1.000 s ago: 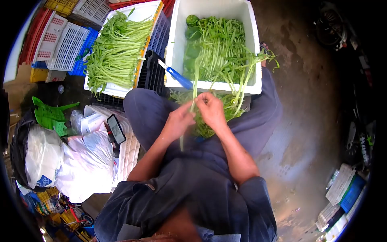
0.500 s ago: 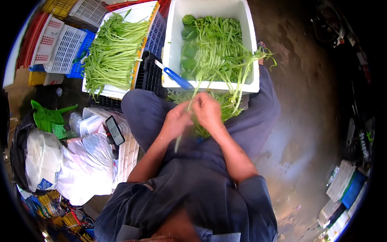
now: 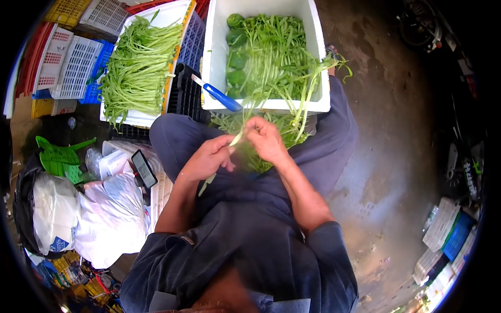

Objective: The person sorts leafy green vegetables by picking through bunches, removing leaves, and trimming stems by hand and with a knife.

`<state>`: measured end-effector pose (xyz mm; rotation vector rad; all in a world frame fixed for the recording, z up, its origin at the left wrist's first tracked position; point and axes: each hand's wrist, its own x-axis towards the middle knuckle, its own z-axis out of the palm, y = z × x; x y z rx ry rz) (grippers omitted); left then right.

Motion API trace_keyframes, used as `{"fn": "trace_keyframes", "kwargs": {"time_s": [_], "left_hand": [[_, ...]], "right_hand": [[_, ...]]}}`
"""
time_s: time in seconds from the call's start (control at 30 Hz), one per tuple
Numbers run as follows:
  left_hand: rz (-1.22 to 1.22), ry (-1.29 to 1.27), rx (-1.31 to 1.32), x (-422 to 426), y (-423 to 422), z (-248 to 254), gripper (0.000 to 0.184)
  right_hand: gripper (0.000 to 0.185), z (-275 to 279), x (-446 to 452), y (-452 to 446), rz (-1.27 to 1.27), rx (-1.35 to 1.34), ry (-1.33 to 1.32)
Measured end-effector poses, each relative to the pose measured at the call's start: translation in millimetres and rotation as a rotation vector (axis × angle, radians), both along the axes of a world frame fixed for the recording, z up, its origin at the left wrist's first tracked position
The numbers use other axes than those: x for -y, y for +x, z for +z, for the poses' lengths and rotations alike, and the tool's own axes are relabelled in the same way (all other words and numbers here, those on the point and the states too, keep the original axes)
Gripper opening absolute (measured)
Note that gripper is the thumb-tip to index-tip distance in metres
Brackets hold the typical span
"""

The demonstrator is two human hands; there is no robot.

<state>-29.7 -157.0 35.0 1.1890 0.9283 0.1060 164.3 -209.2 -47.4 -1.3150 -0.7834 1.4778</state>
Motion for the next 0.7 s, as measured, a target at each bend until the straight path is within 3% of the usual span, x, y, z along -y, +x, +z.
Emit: {"fn": "trace_keyframes", "kwargs": {"time_s": [0.07,0.2,0.27,0.37,0.47,0.57,0.67,0.7], "left_hand": [[-0.016,-0.001,-0.012,0,-6,1,0.034],[-0.017,-0.102,0.014,2,-26,-3,0.034],[0.109,-0.137,0.069,5,-36,-6,0.035],[0.355,-0.215,0.364,4,-46,18,0.037],[0.464,-0.171,0.768,-1,-53,27,0.041],[0.515,-0.156,0.829,-7,-38,37,0.041],[0.522,-0.306,0.837,-17,-20,16,0.039],[0.569,-0.309,0.779,-17,-10,18,0.033]], "right_hand": [[0.007,2,1,-6,0.002,0.012,-0.02],[0.005,-3,-4,13,-0.27,0.132,-0.04],[0.004,6,12,19,-0.06,0.353,-0.033],[0.008,-9,42,11,0.126,0.538,0.111],[0.025,-30,63,18,0.49,0.87,0.047],[0.037,-24,37,16,0.233,0.689,-0.193],[0.038,-21,-18,13,-0.389,-0.169,-0.37],[0.034,-25,-32,14,-0.441,-0.309,-0.389]]}}
